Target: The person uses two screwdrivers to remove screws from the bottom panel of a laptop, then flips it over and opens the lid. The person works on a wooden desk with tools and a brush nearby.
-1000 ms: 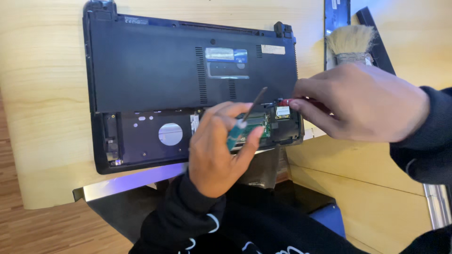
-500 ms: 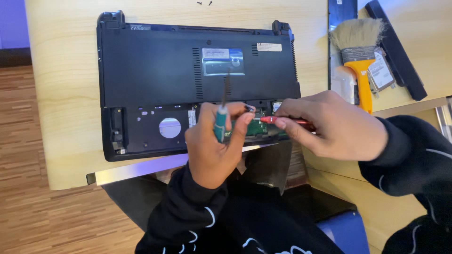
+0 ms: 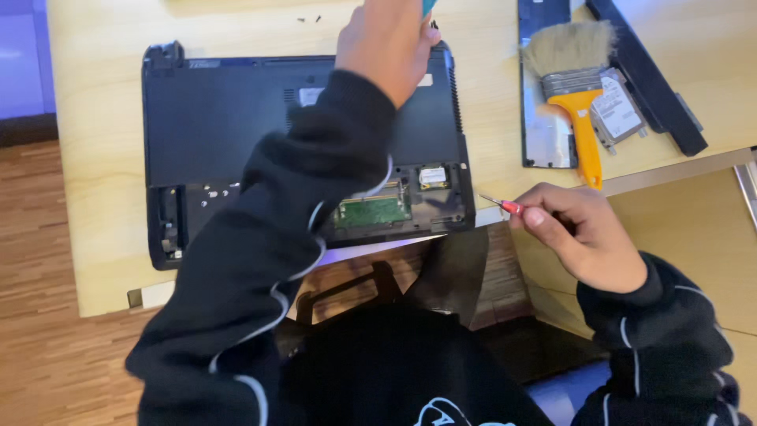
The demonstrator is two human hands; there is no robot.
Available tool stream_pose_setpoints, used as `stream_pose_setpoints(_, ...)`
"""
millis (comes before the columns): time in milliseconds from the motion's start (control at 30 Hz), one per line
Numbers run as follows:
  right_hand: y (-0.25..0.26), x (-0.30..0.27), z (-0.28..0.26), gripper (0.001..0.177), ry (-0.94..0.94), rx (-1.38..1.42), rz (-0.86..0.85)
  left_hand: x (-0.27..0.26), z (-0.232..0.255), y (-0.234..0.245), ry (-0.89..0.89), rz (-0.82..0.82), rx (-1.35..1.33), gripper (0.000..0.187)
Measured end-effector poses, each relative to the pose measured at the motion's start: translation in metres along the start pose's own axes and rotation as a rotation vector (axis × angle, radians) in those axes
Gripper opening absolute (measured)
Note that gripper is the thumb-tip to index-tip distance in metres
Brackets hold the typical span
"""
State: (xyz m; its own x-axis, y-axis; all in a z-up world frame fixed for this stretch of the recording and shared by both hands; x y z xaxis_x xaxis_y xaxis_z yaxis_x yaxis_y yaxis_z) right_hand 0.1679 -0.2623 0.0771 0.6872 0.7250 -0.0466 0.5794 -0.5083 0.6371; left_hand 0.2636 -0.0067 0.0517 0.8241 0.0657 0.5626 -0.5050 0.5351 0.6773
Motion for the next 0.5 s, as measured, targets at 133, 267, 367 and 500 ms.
stream_pose_setpoints(133, 0.009, -0.035, 0.027, 0.032, 0.006, 0.031, 0.143, 0.050, -0.030, -0.124, -0.028, -0.097, 0.292, 0.020)
stream_pose_setpoints(267, 0.015, -0.064, 0.048, 0.030, -0.044, 0.093, 0.190, 0.071, -0.036, -0.183, 0.065, -0.264, 0.348, 0.011)
stream_pose_setpoints(367, 0.023, -0.078, 0.064, 0.031, -0.105, 0.083, 0.226, 0.073, -0.050, -0.190, 0.053, -0.280, 0.356, 0.024)
stream_pose_setpoints(500, 0.031, -0.072, 0.063, 0.028, -0.145, 0.094, 0.274, 0.071, -0.067, -0.166, 0.031, -0.394, 0.350, 0.033)
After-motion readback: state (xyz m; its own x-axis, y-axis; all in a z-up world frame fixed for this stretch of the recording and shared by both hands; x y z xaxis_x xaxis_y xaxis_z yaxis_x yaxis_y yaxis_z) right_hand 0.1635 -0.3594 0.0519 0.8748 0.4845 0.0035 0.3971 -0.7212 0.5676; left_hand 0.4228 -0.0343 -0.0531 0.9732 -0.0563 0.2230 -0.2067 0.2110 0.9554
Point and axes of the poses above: each hand's wrist, its own x-axis towards the middle knuckle, its own y-axis out of the back of the hand, z = x × y, the point moved 5 cm from there along x, towards the middle knuckle, and after that the axes turned 3 degrees about x, right-handed, at the moved point
